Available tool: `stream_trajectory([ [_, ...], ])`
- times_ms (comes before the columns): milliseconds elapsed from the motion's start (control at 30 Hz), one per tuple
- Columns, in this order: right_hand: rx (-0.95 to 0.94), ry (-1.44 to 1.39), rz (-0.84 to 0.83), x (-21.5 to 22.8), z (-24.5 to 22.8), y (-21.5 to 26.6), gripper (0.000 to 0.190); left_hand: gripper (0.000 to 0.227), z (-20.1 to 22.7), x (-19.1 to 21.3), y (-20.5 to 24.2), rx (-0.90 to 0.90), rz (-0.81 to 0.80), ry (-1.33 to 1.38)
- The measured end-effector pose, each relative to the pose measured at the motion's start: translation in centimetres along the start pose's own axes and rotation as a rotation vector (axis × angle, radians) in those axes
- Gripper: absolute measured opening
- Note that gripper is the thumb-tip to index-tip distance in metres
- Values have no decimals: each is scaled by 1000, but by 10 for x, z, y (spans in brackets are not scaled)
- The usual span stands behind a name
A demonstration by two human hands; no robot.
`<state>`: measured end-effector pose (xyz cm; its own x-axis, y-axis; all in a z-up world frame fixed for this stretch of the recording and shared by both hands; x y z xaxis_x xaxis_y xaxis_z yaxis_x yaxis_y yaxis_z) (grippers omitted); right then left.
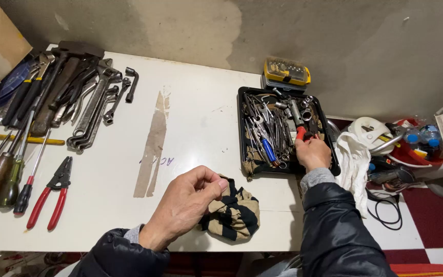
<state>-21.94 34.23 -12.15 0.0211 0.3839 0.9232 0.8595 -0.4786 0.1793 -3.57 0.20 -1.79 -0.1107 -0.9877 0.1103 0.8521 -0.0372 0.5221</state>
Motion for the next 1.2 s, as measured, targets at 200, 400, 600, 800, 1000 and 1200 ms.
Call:
stream_trajectory([
  [200, 7, -35, 24, -1, -1, 5, 44, 20, -3, -5, -3, 11, -23, -26],
  [400, 5, 35, 14, -5, 2, 2, 48, 21, 0, -6, 0, 28, -38, -53],
  [600, -15, 5, 27, 2, -1, 9, 44, 21, 0, -6, -1, 18, -38, -58],
  [800, -10, -23, 8, 2, -1, 9, 43, 21, -2, -8, -2, 19, -39, -65],
  [1000, -16, -12, 82, 4, 10, -9, 39, 22, -2, -8, -4, -2, -26, -127],
  [1200, 91, 58, 192, 16, 13, -9, 42, 21, 0, -11, -3, -6, -21, -142],
])
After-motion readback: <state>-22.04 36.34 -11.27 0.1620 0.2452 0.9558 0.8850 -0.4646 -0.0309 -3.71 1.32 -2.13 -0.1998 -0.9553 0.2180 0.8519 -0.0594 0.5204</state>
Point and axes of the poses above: each hand's wrist, its own y-axis away from the middle knuckle, its own x-axis out of the back of the hand, z = x × y, the point moved 4 cm from there along -y, towards the middle knuckle, and after that the axes turned 5 degrees about x, right-handed, at the moved point
